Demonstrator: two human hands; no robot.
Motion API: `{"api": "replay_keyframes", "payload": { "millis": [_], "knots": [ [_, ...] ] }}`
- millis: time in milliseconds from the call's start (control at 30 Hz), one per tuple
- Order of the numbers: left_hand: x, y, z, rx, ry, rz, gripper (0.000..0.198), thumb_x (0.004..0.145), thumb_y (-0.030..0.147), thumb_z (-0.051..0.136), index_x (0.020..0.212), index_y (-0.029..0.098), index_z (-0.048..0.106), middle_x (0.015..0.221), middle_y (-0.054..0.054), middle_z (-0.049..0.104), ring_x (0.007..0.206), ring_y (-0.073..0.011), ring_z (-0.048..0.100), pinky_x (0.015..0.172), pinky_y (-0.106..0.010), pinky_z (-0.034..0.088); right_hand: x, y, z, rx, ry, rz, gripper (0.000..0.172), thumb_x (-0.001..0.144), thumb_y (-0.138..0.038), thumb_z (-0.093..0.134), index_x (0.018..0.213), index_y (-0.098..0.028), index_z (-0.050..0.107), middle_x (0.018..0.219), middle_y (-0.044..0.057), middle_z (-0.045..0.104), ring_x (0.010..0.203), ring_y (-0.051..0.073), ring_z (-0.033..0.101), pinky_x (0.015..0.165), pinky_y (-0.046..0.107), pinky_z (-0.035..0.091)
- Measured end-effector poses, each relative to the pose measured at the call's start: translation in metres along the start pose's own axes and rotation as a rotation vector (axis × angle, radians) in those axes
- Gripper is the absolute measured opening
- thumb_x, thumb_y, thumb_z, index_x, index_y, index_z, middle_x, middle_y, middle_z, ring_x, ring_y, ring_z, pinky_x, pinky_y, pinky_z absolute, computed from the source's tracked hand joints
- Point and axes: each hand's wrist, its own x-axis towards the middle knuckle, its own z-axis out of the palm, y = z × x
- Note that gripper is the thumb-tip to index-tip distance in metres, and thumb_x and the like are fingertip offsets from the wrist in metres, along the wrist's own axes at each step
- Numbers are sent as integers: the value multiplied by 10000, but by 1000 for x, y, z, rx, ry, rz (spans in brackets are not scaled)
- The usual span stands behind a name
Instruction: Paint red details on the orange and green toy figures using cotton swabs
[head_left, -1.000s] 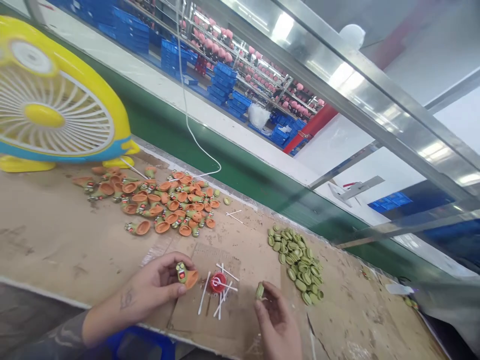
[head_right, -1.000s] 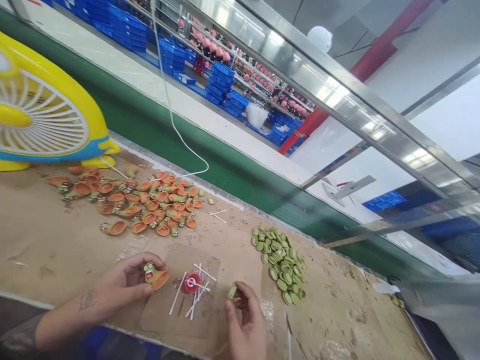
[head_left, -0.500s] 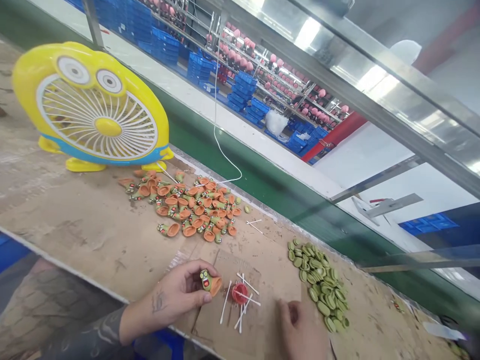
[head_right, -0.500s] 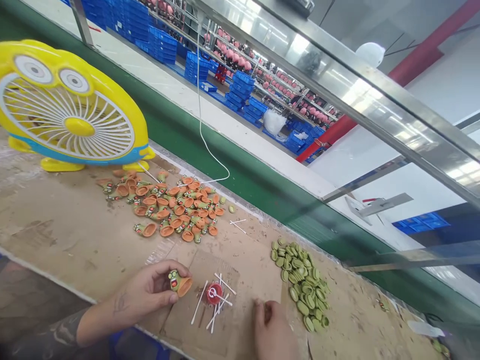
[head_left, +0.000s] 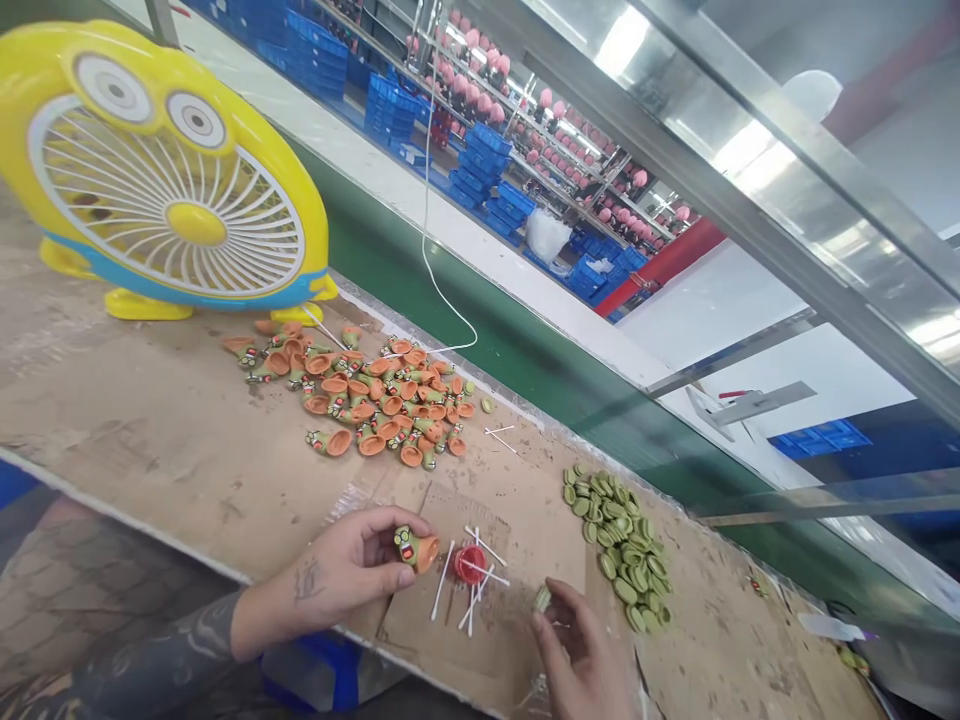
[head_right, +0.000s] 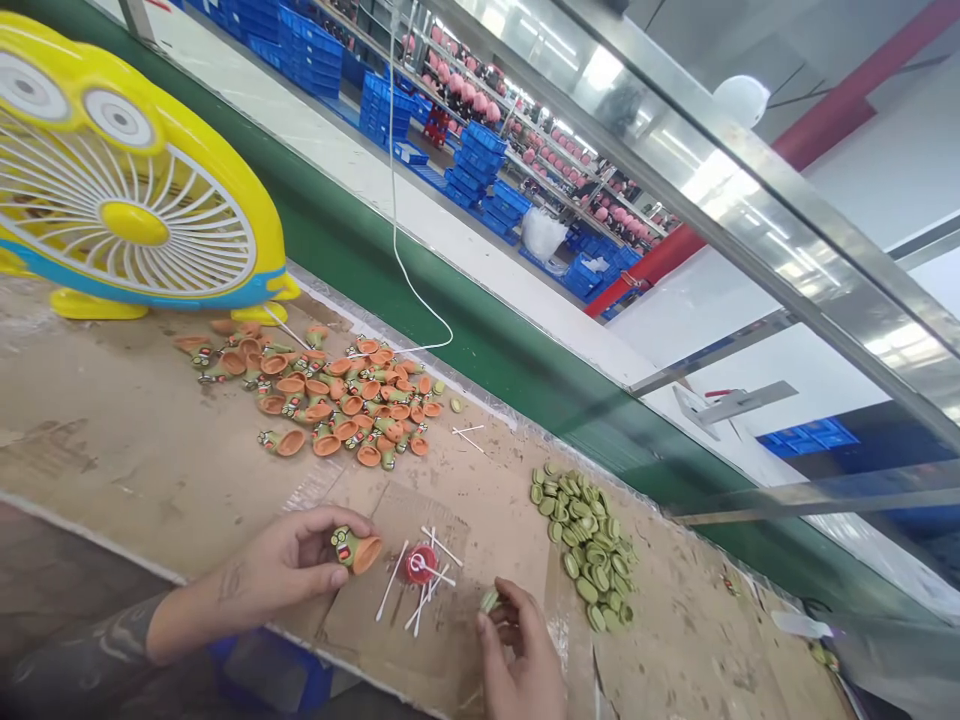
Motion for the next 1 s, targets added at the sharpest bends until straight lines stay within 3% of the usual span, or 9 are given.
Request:
{"api": "replay_keyframes", "payload": {
  "millis": [167, 333, 467, 1000],
  "knots": [
    [-5, 9, 2, 35, 1, 73, 387, 782, 448, 878, 1094, 235, 798, 1230, -95, 765, 1173, -274, 674, 1015, -375, 514, -23, -38, 39, 250, -19, -238, 385, 893, -521, 736, 1134, -222, 728, 1001, 68, 712, 799, 188, 657, 724, 278, 564],
    [-5, 6, 1, 29, -2, 66, 411, 752, 447, 902, 1091, 237, 805, 1175, -88, 796, 1113, -275, 707, 991, -379, 527, -18, -71, 58, 90, -117, -486, 272, 960, -381, 691, 1207, -276, 738, 1104, 69, 746, 914, 201, 709, 762, 270, 590],
    [-3, -1, -1, 5, -5, 87, 434, 713, 414, 935, 1085, 234, 803, 1142, -77, 804, 1071, -255, 712, 943, -344, 533, -13, -75, 63, -21, -201, -577, 275, 975, -324, 665, 1234, -249, 719, 1127, 87, 754, 981, 224, 737, 801, 293, 622],
    [-2, -9, -5, -27, -17, 53, 455, 629, 399, 981, 1012, 208, 829, 976, -72, 826, 953, -242, 738, 865, -323, 538, -13, -80, 72, -123, -171, -716, 241, 987, -266, 631, 1213, -257, 715, 1108, 73, 752, 1000, 219, 742, 825, 286, 627]
  ]
}}
